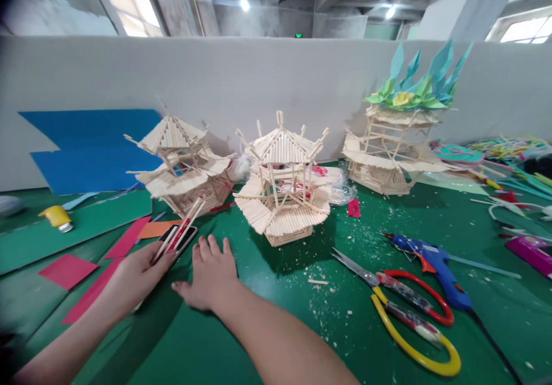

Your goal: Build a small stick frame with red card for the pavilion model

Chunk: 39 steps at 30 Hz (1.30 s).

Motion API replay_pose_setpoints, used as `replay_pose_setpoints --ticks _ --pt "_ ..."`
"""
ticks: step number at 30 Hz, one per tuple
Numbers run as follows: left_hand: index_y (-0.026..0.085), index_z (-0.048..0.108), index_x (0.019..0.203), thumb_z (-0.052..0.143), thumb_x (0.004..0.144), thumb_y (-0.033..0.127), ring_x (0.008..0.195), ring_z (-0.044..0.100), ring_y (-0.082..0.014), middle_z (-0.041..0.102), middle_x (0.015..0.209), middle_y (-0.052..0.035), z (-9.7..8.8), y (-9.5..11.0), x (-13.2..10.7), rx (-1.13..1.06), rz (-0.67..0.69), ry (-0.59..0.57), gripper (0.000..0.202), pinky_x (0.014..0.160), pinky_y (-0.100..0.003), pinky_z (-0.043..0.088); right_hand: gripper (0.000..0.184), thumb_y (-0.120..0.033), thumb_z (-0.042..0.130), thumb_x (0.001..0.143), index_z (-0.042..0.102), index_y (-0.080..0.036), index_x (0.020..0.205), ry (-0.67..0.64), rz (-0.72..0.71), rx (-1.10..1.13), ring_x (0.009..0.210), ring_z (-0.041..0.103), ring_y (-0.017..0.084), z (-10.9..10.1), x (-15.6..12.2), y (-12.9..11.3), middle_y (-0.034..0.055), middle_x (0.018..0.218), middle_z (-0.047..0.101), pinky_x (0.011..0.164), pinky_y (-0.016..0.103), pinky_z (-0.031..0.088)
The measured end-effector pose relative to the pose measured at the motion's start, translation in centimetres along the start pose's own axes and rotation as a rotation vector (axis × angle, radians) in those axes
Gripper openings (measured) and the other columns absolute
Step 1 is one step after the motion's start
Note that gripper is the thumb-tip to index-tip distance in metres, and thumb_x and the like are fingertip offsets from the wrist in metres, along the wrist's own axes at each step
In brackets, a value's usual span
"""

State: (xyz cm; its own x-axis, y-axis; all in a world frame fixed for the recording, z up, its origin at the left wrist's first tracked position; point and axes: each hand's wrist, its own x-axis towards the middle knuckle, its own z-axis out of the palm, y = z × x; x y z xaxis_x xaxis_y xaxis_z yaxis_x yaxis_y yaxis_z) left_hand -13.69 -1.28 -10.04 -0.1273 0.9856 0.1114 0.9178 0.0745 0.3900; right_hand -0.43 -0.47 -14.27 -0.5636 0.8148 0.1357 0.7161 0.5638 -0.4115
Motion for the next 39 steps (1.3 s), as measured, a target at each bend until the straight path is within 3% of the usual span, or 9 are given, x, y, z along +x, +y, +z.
replay_pose_setpoints --ticks 4,11,16,20,24,28,32,35,39 --pt "0.020 0.042 0.067 0.030 0.080 0.029 0.051 0.051 -0.0144 0.050 0.054 0.0017 0.9 0.2 0.0 0.190 0.130 -0.108 0.021 0.048 -0.021 0.033 0.083 -0.062 0.024 0.079 0.022 0.000 0.134 0.051 0.164 -0.026 0.130 0.007 0.029 -0.5 -0.8 2.6 0.0197 0.142 0.014 0.102 0.049 0.007" --pt "0.021 0.037 0.063 0.033 0.079 0.022 0.057 0.055 -0.0189 0.051 0.057 -0.0014 3.3 0.6 -0.3 0.324 0.163 -0.168 0.016 0.049 -0.024 0.032 0.079 -0.061 0.023 0.081 0.022 -0.003 0.135 0.027 0.249 -0.096 0.130 0.008 0.028 -3.2 -11.9 6.1 0.0178 0.142 0.013 0.103 0.046 0.012" --pt "0.019 0.043 0.071 0.032 0.082 0.032 0.067 0.057 -0.0216 0.052 0.070 -0.0053 3.3 1.0 -0.6 0.373 0.193 -0.146 0.020 0.055 -0.026 0.037 0.065 -0.053 0.026 0.085 0.036 -0.006 0.130 0.039 0.304 -0.204 0.128 0.019 0.028 -5.5 -15.8 7.3 0.0153 0.138 0.028 0.102 0.048 0.017" --pt "0.016 0.048 0.090 0.033 0.082 0.045 0.065 0.058 -0.0194 0.051 0.083 -0.0063 3.0 2.6 -1.5 0.339 0.219 -0.048 0.033 0.054 -0.027 0.040 0.035 -0.031 0.033 0.089 0.055 -0.022 0.114 0.253 0.288 -0.271 0.120 0.036 0.024 -7.7 -18.9 8.2 0.0044 0.123 0.052 0.099 0.047 0.025" --pt "0.016 0.051 0.094 0.033 0.084 0.038 0.053 0.054 -0.0120 0.053 0.093 -0.0065 3.6 5.5 -3.3 0.190 0.400 -0.045 0.029 0.061 -0.029 0.043 0.037 -0.028 0.037 0.085 0.048 -0.016 0.118 0.499 0.470 -0.336 0.102 0.050 0.024 -9.0 -25.2 12.0 0.0122 0.115 0.051 0.086 0.041 0.043" --pt "0.018 0.055 0.090 0.032 0.085 0.026 0.069 0.055 -0.0189 0.055 0.079 -0.0056 5.3 9.3 -4.9 0.108 0.626 -0.189 0.025 0.062 -0.030 0.042 0.040 -0.033 0.036 0.083 0.050 -0.012 0.114 0.333 0.570 -0.379 0.103 0.049 0.028 -10.0 -30.3 16.7 0.0156 0.115 0.049 0.086 0.047 0.042" --pt "0.018 0.056 0.090 0.028 0.087 0.023 0.066 0.053 -0.0174 0.054 0.079 -0.0057 6.6 12.5 -5.8 0.000 0.648 -0.276 0.028 0.060 -0.029 0.042 0.047 -0.041 0.041 0.081 0.045 -0.018 0.122 0.115 0.561 -0.292 0.107 0.049 0.026 -11.2 -31.7 18.9 0.0119 0.121 0.048 0.087 0.041 0.044" --pt "0.018 0.054 0.092 0.026 0.088 0.025 0.069 0.053 -0.0174 0.052 0.081 -0.0057 6.8 13.1 -5.9 -0.077 0.607 -0.283 0.029 0.063 -0.029 0.043 0.050 -0.042 0.044 0.079 0.044 -0.018 0.123 0.059 0.551 -0.299 0.106 0.051 0.026 -11.6 -31.5 19.3 0.0115 0.122 0.049 0.086 0.039 0.045" --pt "0.019 0.054 0.092 0.024 0.089 0.026 0.069 0.052 -0.0180 0.051 0.082 -0.0054 6.7 12.3 -5.5 -0.077 0.584 -0.281 0.031 0.064 -0.031 0.042 0.048 -0.043 0.039 0.082 0.046 -0.016 0.122 0.139 0.596 -0.335 0.103 0.054 0.027 -11.7 -31.4 20.1 0.0126 0.117 0.053 0.080 0.037 0.049"
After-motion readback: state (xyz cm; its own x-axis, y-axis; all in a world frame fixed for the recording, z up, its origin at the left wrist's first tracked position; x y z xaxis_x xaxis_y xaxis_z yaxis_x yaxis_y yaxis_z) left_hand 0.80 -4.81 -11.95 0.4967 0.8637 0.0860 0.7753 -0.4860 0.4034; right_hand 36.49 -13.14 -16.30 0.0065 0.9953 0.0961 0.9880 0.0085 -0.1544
